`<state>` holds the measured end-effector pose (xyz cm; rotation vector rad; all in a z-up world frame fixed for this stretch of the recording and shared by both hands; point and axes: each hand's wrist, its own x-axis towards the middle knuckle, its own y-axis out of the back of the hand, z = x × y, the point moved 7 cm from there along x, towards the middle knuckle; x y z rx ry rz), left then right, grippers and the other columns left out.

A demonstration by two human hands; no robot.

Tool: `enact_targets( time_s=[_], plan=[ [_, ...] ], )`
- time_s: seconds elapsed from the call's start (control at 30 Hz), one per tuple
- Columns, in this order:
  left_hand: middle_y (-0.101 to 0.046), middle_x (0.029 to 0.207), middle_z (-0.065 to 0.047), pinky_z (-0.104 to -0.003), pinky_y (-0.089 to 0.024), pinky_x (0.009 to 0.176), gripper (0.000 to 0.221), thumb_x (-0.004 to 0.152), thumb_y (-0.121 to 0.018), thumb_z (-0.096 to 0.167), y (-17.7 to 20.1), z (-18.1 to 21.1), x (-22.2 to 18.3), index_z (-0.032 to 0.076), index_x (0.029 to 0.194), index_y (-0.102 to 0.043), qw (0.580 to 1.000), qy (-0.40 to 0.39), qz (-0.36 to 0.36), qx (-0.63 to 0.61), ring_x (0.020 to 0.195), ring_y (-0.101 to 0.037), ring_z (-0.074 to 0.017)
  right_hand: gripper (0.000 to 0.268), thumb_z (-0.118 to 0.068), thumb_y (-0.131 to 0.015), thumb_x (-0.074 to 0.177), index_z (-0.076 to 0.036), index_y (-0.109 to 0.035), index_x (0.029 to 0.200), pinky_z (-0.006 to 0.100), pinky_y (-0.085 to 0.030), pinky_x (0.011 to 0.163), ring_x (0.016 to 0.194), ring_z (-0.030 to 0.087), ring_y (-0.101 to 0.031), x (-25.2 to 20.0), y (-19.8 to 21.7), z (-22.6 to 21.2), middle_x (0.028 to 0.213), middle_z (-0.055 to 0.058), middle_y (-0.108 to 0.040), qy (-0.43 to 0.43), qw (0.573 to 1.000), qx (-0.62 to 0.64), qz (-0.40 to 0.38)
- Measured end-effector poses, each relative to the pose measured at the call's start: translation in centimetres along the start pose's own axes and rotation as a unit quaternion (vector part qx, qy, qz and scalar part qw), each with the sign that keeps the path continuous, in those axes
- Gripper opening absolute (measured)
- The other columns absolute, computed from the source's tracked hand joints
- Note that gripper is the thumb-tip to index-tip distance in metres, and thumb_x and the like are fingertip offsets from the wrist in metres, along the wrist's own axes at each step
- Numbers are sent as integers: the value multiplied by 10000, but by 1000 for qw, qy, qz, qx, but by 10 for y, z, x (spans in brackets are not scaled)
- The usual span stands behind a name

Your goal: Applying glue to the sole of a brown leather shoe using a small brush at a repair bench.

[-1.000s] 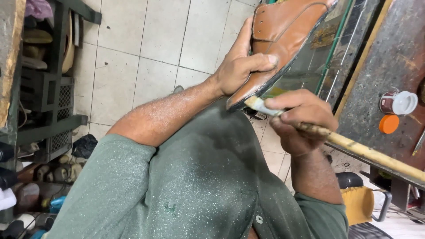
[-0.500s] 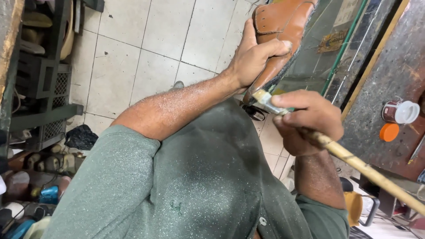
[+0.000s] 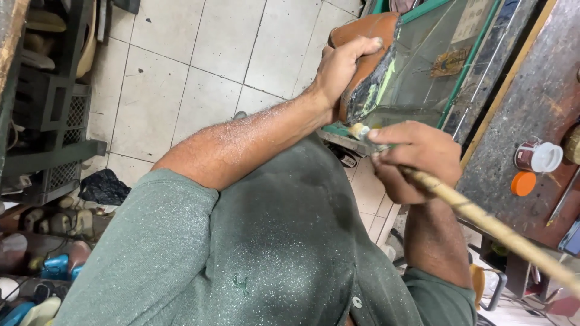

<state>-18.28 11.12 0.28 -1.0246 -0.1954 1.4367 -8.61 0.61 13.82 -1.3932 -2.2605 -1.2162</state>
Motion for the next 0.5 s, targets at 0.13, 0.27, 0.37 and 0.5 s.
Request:
enact_targets(
  time_s=[0.13, 0.27, 0.37, 0.5],
  plan=[
    [-678, 689, -60, -411, -573, 550, 168, 809, -681, 274, 2, -10, 5, 119, 743, -678, 998, 53, -1, -24, 596, -668, -233, 114, 62, -716, 870, -4, -628, 841, 315, -617, 593, 807, 285, -763, -10, 6, 14, 879, 212, -728, 50, 989, 11, 135],
    [-627, 695, -42, -388, -538, 518, 194, 852, -645, 308, 2, -10, 6, 143, 755, -611, 998, 52, -24, -38, 582, -636, -220, 202, 97, -755, 855, -28, -609, 917, 265, -601, 559, 796, 231, -757, -24, 7, 22, 855, 192, -721, -24, 982, 53, 179],
    [-734, 892, -78, -422, -606, 805, 235, 883, -606, 351, 11, -25, 25, 136, 836, -689, 1000, 6, -14, 27, 833, -707, -225, 205, 106, -713, 930, -42, -599, 1014, 244, -695, 607, 813, 251, -791, -27, 4, 33, 887, 164, -700, -40, 968, 139, 204],
    [-656, 758, -69, -382, -569, 568, 192, 853, -660, 289, 2, -19, 14, 98, 842, -662, 997, 37, -16, -66, 641, -658, -231, 250, 68, -729, 942, -58, -526, 1016, 291, -618, 546, 727, 279, -749, -19, 4, 26, 787, 177, -661, -63, 962, 42, 261]
  ],
)
